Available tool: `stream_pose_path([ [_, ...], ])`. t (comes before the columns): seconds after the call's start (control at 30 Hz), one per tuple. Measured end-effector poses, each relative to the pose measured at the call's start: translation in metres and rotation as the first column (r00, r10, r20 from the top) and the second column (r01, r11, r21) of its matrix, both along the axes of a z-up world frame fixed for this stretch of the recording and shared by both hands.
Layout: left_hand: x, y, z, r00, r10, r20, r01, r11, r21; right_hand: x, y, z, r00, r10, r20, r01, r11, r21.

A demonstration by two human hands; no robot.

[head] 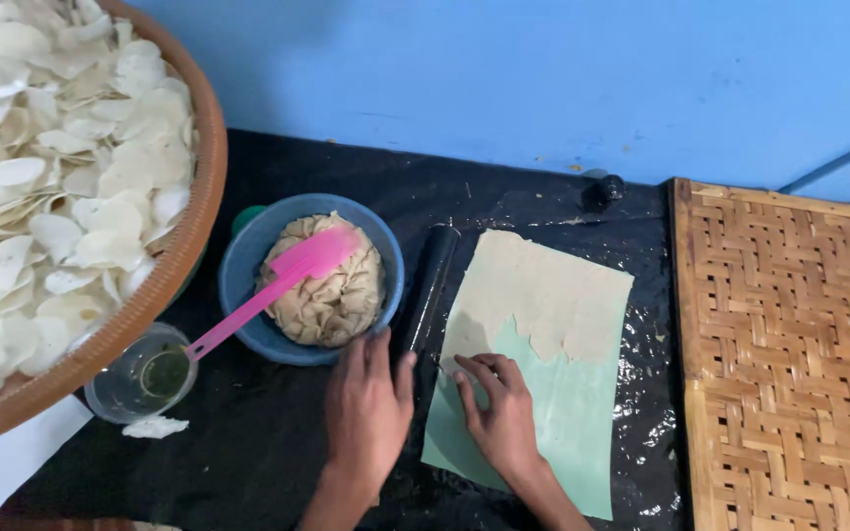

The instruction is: The recorder is flattening and shaping cassava dough using a rolling pin and a guide board.

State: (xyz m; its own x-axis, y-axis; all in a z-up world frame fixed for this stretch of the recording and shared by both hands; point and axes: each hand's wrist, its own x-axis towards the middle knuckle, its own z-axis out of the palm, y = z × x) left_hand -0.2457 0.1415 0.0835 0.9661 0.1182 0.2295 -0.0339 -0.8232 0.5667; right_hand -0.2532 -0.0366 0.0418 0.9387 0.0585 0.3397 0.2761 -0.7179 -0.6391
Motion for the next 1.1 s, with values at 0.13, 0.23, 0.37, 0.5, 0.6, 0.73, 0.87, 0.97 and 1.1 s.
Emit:
stream_pose_path([
  [0.13,0.051,0.073,0.014,0.977,0.121,0.174,-0.151,0.974,0.169,0.032,0.037,0.016,0.944,-0.007,-0.329,0.070,0.981,0.179],
  [0.23,0.077,0.110,-0.001,0.966,0.156,0.204,-0.210,0.937,0.280,0.053,0.059,-0.007,0.957,0.103,-0.271,-0.010,0.946,0.323],
  [0.37,0.090,0.123,-0.018,0.998,0.066,0.013,-0.066,0.908,0.414,0.076,0.086,-0.031,0.889,0.240,-0.390,0.007,0.845,0.535],
  [0.5,0.076,0.112,0.012,0.990,-0.079,0.116,0.047,0.964,0.261,0.091,0.087,-0.069,0.846,0.332,-0.418,0.090,0.683,0.725],
  [0.6,0.070,0.104,0.039,0.983,-0.008,-0.185,0.057,0.964,0.259,0.088,0.088,-0.038,0.854,0.314,-0.415,0.085,0.702,0.707],
  [0.73,0.088,0.098,0.054,0.921,0.109,-0.374,0.049,0.920,0.388,0.090,0.090,-0.040,0.846,0.326,-0.421,0.090,0.692,0.716],
  [0.87,0.117,0.097,0.046,0.902,0.166,-0.397,0.043,0.884,0.466,0.089,0.091,-0.043,0.842,0.325,-0.431,0.074,0.722,0.688],
  [0.97,0.143,0.098,0.034,0.926,0.129,-0.355,0.092,0.833,0.545,0.093,0.091,-0.047,0.850,0.324,-0.416,0.041,0.746,0.664],
  [1.1,0.169,0.099,0.032,0.898,0.119,-0.424,0.109,0.873,0.476,0.093,0.095,-0.032,0.847,0.282,-0.451,-0.001,0.849,0.528],
])
